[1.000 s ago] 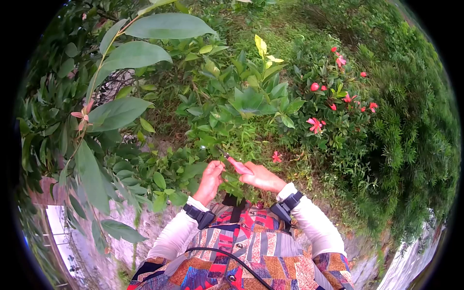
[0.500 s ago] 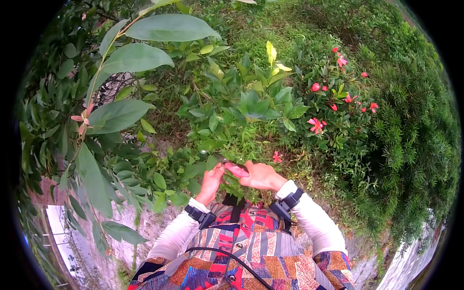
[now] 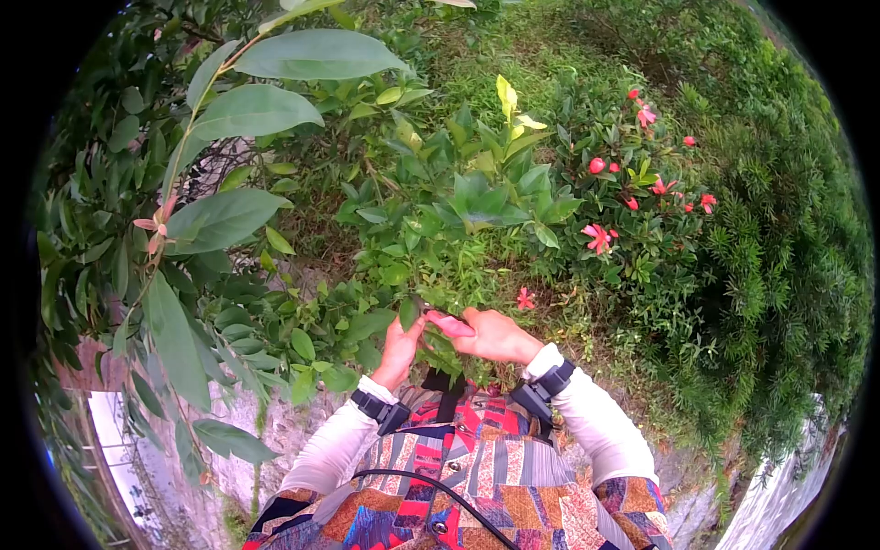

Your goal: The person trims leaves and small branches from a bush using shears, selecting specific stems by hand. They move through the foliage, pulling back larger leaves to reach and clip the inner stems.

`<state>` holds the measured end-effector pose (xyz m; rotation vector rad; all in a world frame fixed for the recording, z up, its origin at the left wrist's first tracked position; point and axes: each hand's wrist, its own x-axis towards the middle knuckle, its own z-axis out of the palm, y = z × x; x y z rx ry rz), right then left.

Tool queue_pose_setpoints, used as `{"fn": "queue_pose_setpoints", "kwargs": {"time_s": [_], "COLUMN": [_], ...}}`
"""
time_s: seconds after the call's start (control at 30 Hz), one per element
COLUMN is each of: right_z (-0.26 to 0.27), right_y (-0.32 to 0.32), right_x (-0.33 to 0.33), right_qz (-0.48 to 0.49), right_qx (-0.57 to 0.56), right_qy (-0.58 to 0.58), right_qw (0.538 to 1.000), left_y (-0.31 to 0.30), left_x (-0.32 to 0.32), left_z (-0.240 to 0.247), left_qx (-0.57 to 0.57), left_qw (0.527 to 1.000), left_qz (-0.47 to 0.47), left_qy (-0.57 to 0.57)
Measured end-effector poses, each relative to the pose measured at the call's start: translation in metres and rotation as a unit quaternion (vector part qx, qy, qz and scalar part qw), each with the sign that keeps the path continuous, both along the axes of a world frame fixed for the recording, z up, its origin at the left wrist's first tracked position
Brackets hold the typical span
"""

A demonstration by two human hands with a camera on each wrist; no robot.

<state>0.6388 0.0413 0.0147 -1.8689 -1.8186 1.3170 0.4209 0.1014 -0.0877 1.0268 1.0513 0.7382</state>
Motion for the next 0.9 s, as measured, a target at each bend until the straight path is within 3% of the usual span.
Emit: {"fn": "queue_pose_setpoints", "kwargs": {"time_s": [0.2, 0.47, 0.9], "right_z": [0.002, 0.003, -0.003], "right_y": [-0.013, -0.031, -0.027], "right_x": [0.004, 0.01, 0.005], "right_qz": [0.002, 0.0, -0.028], "right_qx": [0.057, 0.128, 0.089], "right_qy": [0.032, -0.012, -0.039], "right_qw": [0.998, 0.992, 0.995], "left_y": [0.0, -0.001, 0.0], "left_x": [0.003, 0.009, 0.007], "left_z": [0.006, 0.012, 0.012], "left_qx": [-0.02, -0.002, -0.02], "left_qw": [1.0, 1.0, 0.999], "left_qz": [0.01, -0.02, -0.031], "left_qy": [-0.003, -0.002, -0.023]}}
